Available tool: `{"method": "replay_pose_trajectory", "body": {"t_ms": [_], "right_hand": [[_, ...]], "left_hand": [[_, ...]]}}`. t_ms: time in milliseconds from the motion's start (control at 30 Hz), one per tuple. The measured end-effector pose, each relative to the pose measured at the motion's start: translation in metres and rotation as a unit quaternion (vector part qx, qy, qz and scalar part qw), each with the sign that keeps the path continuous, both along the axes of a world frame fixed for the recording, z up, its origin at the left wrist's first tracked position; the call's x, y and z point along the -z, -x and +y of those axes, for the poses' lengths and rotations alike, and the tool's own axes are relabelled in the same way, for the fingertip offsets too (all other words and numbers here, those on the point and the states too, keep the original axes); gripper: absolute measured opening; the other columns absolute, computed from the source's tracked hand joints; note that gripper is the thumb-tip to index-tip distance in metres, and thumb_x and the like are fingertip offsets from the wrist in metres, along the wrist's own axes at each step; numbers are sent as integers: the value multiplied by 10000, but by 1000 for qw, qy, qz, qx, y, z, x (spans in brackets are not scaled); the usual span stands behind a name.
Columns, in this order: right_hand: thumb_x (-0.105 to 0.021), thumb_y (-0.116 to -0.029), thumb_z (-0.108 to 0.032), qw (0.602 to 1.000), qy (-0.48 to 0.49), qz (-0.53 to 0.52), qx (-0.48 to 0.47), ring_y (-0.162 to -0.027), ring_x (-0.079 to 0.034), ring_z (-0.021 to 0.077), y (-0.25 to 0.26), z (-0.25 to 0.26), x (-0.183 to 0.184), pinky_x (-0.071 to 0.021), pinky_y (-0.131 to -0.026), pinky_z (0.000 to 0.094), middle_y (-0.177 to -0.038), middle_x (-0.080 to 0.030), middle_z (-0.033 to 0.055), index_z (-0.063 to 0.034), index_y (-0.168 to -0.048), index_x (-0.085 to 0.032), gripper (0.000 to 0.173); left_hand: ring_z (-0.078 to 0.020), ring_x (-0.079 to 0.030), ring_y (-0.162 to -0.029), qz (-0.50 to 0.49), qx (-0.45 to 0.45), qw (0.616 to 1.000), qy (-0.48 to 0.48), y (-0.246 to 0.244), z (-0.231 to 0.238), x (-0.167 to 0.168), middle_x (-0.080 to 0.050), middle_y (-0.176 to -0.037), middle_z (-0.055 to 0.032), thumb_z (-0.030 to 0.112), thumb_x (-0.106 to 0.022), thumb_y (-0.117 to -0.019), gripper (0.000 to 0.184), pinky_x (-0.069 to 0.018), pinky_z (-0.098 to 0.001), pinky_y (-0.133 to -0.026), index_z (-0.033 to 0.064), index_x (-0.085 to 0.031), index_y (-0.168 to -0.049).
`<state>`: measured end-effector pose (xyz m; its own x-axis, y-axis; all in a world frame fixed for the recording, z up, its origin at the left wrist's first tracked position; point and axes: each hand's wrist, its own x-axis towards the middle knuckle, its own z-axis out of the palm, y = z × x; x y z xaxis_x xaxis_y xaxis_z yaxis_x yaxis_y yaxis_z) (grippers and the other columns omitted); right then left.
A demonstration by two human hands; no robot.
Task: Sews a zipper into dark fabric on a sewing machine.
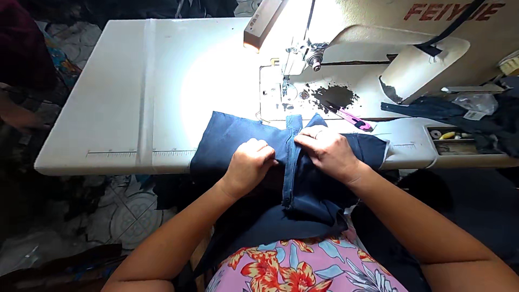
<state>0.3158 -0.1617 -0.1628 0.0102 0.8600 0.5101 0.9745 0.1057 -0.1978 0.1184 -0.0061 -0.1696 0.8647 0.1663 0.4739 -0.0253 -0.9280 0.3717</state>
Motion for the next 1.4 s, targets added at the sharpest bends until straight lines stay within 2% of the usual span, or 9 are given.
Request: {"method": "replay_pose_trajectory", "body": {"t_ms": [233,333,433,500,700,833,1000,1233,1400], "right_hand": [[-555,-923,0,997,75,29,2,-1261,-620,372,23,-9,-5,-510,-1048,509,-1288,-672,211,-114,-1235,-749,385],[-529,-928,-34,997,63,41,-2,-1283,-602,371,26,-8,0,-464,-1097,518,-1296,-673,198,-91,-1191,-758,353],[-527,-908,-41,998,37,50,14,-1271,-608,372,24,-9,7,-464,-1097,510,-1275,-680,199,-68,-1163,-762,348],[-525,-900,-29,997,23,65,31,-1270,-601,391,22,-11,10,-451,-1103,512,-1273,-678,209,-72,-1207,-756,386],[-533,-888,-15,996,9,82,46,-1263,-604,428,25,-11,13,-450,-1102,539,-1267,-684,223,-67,-1195,-761,386],[-523,-901,-21,996,-6,81,48,-1237,-626,405,25,-10,14,-464,-1097,504,-1250,-695,215,-41,-1186,-758,370],[-519,-918,-28,995,-6,88,43,-1236,-622,394,23,-10,13,-462,-1093,500,-1240,-696,204,-62,-1200,-757,370],[-531,-886,-16,995,-7,91,41,-1229,-622,401,21,-8,14,-465,-1081,519,-1223,-699,208,-69,-1143,-780,362],[-528,-881,-16,995,-13,83,46,-1228,-624,395,21,-7,15,-466,-1076,507,-1218,-703,207,-78,-1136,-784,367]], "left_hand": [[-115,-629,-847,-80,23,987,138,-2,16,-37,-671,-887,-98,95,-534,-1022,232,-515,-236,-800,-24,-697,-908],[-210,-629,-1224,33,93,990,97,-6,4,-44,-687,-1260,-129,279,-427,-1077,389,-486,-390,-1055,15,-711,-1031],[-314,-479,-1439,157,40,987,-1,-1,-6,-25,-534,-1525,-132,473,-406,-1063,553,-365,-630,-1132,106,-598,-1429],[-381,-421,-1472,168,-9,985,-33,8,-10,-16,-502,-1555,-135,513,-394,-1055,573,-300,-752,-1098,164,-576,-1471],[-417,-547,-1329,117,-33,992,-44,13,-14,-17,-618,-1412,-168,439,-409,-1062,485,-423,-661,-997,157,-679,-1350],[-318,-575,-1331,54,25,998,-12,-6,-6,-15,-644,-1370,-151,229,-472,-1050,362,-388,-591,-1122,63,-710,-1267],[-358,-642,-1230,25,48,998,-27,-17,-8,-6,-712,-1228,-151,71,-530,-972,308,-431,-670,-1028,68,-749,-1189],[-295,-690,-1071,16,74,997,19,-24,14,-14,-735,-1116,-143,75,-551,-971,243,-523,-482,-957,26,-772,-1060],[-281,-692,-987,4,39,999,35,-43,28,-17,-724,-1034,-138,85,-632,-945,182,-540,-458,-893,29,-774,-1045]]}}
